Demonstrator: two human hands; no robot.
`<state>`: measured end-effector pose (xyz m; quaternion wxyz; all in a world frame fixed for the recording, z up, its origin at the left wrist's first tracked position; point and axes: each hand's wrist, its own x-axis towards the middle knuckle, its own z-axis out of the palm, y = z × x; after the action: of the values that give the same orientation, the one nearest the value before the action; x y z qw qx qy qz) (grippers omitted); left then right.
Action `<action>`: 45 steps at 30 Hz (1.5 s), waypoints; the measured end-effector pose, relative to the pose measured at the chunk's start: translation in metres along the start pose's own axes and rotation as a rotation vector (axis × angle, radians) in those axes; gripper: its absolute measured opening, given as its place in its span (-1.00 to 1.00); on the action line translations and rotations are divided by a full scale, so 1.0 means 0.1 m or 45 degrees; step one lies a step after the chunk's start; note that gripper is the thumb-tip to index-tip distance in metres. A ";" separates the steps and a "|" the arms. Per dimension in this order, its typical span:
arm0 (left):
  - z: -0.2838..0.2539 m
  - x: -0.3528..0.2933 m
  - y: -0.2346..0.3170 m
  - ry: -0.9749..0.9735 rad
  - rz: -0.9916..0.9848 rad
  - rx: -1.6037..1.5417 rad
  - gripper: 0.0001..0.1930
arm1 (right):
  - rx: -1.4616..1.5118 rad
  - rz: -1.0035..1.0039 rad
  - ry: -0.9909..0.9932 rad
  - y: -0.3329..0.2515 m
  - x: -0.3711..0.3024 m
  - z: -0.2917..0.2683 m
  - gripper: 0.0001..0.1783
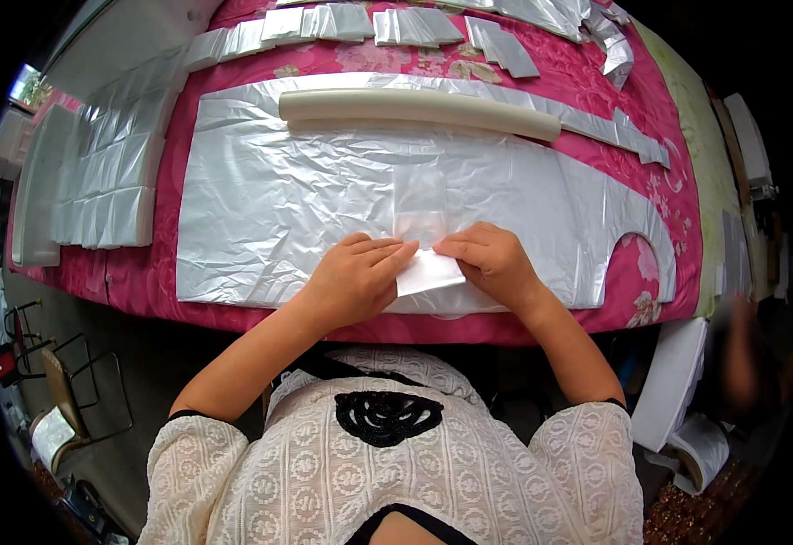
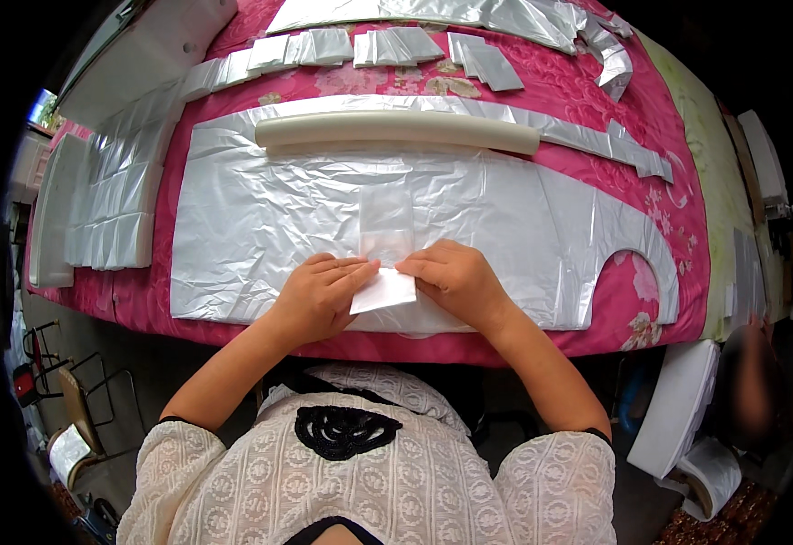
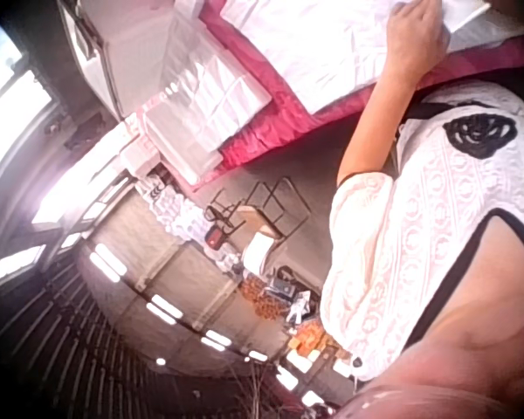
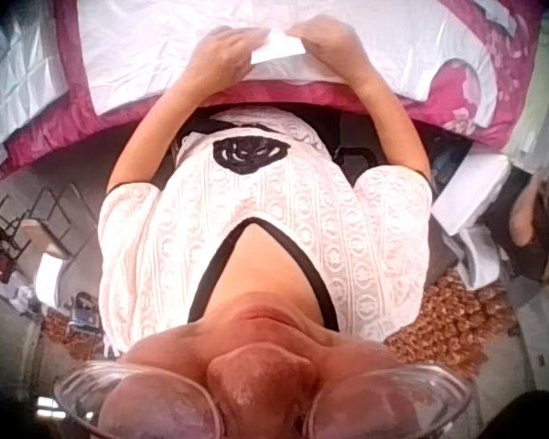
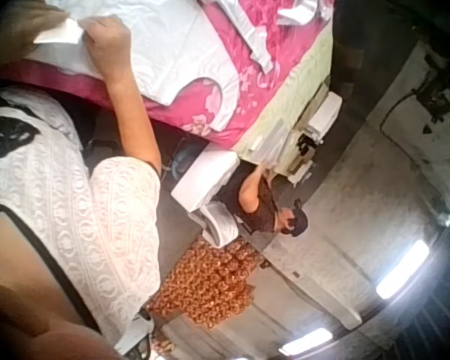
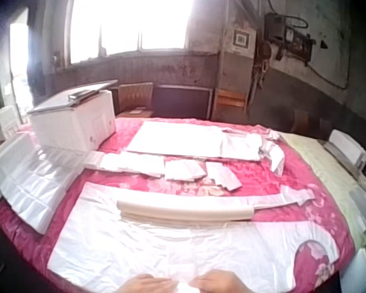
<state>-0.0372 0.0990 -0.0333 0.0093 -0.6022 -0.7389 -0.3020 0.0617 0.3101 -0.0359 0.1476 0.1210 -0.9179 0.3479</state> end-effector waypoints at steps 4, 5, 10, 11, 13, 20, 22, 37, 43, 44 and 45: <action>0.02 0.10 0.04 0.044 -0.450 -0.238 -0.59 | 0.254 0.652 -0.122 -0.09 0.23 -0.09 -0.85; 0.03 0.13 0.04 0.051 -0.621 -0.308 -0.57 | 0.318 0.847 -0.160 -0.11 0.32 -0.10 -0.82; 0.02 0.33 -0.11 0.107 -1.016 -0.562 -0.35 | 0.555 1.143 -0.362 0.09 0.58 -0.12 -0.67; -0.01 0.37 -0.12 0.073 -1.081 -0.576 -0.31 | 0.525 1.158 -0.393 0.09 0.60 -0.12 -0.67; -0.06 0.39 -0.13 0.034 -1.082 -0.558 -0.23 | 0.461 1.192 -0.453 0.08 0.64 -0.15 -0.68; 0.22 0.35 -0.06 0.080 -0.337 0.175 -0.17 | 0.464 1.154 -0.423 0.09 0.63 -0.12 -0.69; 0.32 0.38 -0.04 -0.064 -0.380 0.238 -0.07 | 0.503 1.128 -0.378 0.16 0.56 -0.06 -0.70; -0.13 -0.28 0.16 0.147 -0.598 -0.584 -0.42 | -0.486 0.037 -0.048 -0.12 0.62 0.02 -0.41; -0.42 -1.32 0.31 -0.578 -1.427 -1.431 -0.73 | -0.340 0.197 -0.316 -0.27 0.67 0.78 -0.20; -0.36 -1.46 0.35 -0.499 -1.555 -1.467 -0.73 | -0.336 0.192 -0.352 -0.41 0.66 0.89 -0.20; -0.39 -1.41 0.42 -0.346 -1.656 -1.530 -0.70 | -0.323 0.207 -0.383 -0.54 0.64 0.98 -0.19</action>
<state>0.0255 -0.0399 -0.0370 -0.5683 0.0018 -0.6459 -0.5098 0.0023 0.1969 -0.0504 -0.0055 0.0776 -0.9727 0.2184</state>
